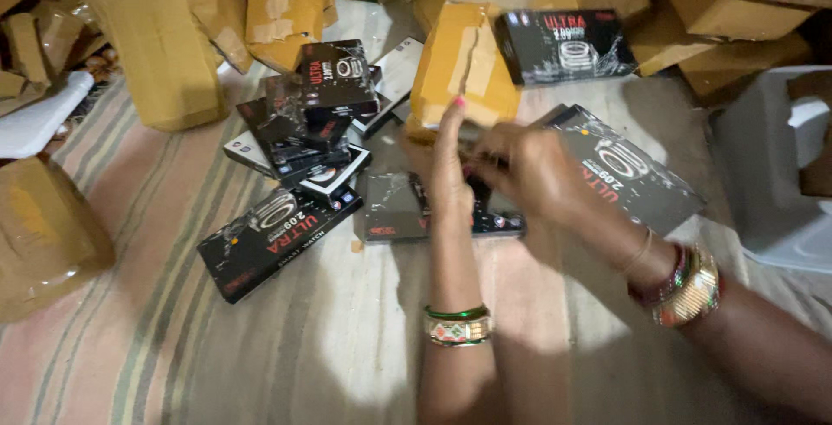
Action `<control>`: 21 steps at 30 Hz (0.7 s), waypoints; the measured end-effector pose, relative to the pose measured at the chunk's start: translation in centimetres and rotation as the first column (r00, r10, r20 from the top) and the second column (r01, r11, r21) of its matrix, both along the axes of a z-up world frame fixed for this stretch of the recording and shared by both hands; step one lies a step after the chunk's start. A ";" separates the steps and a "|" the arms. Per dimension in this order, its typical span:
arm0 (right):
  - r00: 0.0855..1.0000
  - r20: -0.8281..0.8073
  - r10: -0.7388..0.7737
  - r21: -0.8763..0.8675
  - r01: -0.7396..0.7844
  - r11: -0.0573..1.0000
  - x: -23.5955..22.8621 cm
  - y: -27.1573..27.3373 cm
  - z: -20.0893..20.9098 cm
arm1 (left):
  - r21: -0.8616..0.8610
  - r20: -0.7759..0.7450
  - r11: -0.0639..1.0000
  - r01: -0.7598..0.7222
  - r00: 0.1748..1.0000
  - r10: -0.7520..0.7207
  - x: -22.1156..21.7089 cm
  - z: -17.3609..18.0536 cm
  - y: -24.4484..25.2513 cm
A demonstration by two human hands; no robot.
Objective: The person opens a smartwatch box, removes the watch and accessories, places them into a brown shipping box, and seals it with packing tape. The process is repeated for multiple units.
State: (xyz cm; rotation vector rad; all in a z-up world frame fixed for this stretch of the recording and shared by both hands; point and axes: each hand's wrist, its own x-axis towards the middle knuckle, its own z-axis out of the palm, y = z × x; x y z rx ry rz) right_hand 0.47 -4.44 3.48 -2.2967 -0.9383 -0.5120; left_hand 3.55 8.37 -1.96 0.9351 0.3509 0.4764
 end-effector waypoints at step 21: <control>0.887 -0.180 -0.425 0.138 0.451 0.882 -2.5 -12.8 2.1 | 0.918 0.275 0.138 -0.372 0.847 0.455 -7.5 5.0 3.3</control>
